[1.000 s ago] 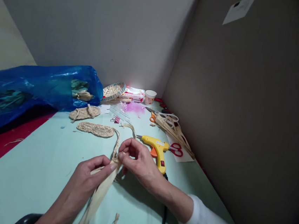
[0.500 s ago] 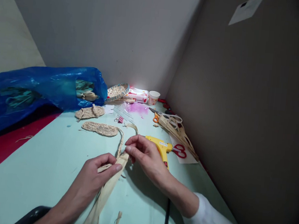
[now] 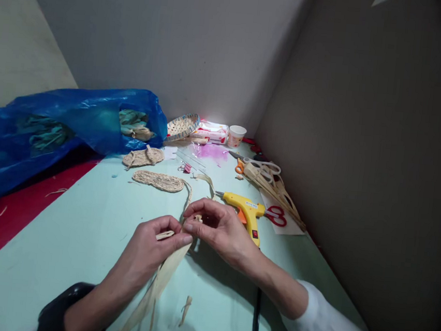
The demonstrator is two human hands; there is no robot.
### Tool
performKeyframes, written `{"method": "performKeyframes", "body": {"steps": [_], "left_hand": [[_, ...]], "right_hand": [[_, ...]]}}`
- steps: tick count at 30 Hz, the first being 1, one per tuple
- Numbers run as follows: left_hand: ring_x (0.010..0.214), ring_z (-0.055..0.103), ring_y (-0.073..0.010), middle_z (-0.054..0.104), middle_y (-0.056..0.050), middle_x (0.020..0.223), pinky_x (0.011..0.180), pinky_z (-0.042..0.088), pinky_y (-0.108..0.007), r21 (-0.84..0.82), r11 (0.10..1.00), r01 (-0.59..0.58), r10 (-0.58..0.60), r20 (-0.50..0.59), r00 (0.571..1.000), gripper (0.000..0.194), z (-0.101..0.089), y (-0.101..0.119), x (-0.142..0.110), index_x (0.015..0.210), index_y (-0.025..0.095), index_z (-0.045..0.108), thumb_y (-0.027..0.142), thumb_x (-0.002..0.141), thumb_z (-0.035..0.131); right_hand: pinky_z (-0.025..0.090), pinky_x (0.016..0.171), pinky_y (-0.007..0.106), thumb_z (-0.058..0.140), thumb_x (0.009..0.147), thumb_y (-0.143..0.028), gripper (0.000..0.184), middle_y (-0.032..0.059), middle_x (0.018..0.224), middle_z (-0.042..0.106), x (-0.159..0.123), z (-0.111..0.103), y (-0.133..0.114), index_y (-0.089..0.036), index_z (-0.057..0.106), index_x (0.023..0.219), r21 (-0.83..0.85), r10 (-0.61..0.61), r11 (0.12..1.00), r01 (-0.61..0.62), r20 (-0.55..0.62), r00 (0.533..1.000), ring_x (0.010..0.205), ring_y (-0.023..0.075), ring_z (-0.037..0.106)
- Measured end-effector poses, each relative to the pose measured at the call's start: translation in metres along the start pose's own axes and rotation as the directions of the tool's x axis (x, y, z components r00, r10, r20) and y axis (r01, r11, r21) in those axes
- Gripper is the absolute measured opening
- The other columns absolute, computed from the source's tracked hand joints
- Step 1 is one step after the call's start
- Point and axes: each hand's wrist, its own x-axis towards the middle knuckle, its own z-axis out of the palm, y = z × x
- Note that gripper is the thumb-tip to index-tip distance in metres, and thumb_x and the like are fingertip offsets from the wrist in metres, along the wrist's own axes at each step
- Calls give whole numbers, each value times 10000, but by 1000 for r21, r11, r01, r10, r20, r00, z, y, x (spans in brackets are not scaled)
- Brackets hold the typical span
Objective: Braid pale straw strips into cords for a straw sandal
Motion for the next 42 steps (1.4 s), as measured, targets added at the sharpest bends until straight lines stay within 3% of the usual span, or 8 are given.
{"method": "performKeyframes", "body": {"steps": [6,12,17,19,20,27,34,42], "left_hand": [[655,427,-133,488,41,638,634,342,-241,50,997,-54,53,31,998,294,1,-4,-3,615,181,509,407,756,634],[598,429,-129,480,49,590,580,332,-239,9,997,79,-80,43,996,316,1,-5,0,598,188,475,423,705,657],[598,422,-128,480,48,593,584,341,-243,-69,991,114,-111,46,993,334,1,-3,-1,605,188,468,441,694,666],[599,418,-127,474,49,599,587,339,-245,-100,988,114,-113,24,993,333,1,-4,-2,612,189,462,442,704,659],[597,415,-125,469,50,599,585,335,-245,-115,987,113,-112,12,994,334,2,-5,-2,614,191,457,441,709,656],[588,396,-116,448,57,590,578,326,-239,-156,981,117,-118,5,993,358,2,-7,-1,608,188,445,448,713,668],[577,412,-115,474,56,585,580,332,-239,-190,971,144,-144,17,990,338,3,-6,-2,622,189,462,434,707,678],[568,378,-114,452,56,572,554,307,-232,-168,982,90,-93,-14,996,336,2,-3,-1,581,190,459,418,686,682]], "right_hand": [[443,664,233,647,774,-178,107,15,805,647,3,-2,-1,-160,649,879,87,20,996,-18,-26,999,734,121,581],[480,674,249,768,633,-214,257,7,729,665,15,-14,-4,-143,625,835,265,199,952,-154,-149,969,687,127,618],[480,698,241,572,856,-340,233,60,911,700,30,-42,-8,-143,631,966,-103,96,990,-98,-29,995,799,151,658],[456,687,217,429,933,-286,256,61,918,709,40,-68,-5,-144,635,984,-523,50,846,-103,-115,992,803,138,655],[440,700,211,430,925,-248,239,40,912,711,45,-82,-2,-167,651,970,-768,43,620,-161,-172,984,815,134,647],[406,717,278,424,848,-56,260,154,911,691,61,-137,30,-87,666,939,-904,65,209,-373,-368,928,858,221,633],[494,837,379,545,919,-261,257,136,1090,622,90,-133,31,-86,603,1098,-918,123,-6,-396,-394,911,975,219,611],[517,849,416,570,911,-328,349,109,1195,576,114,-134,27,-133,555,1200,-933,225,-50,-355,-357,906,1009,214,600]]}}
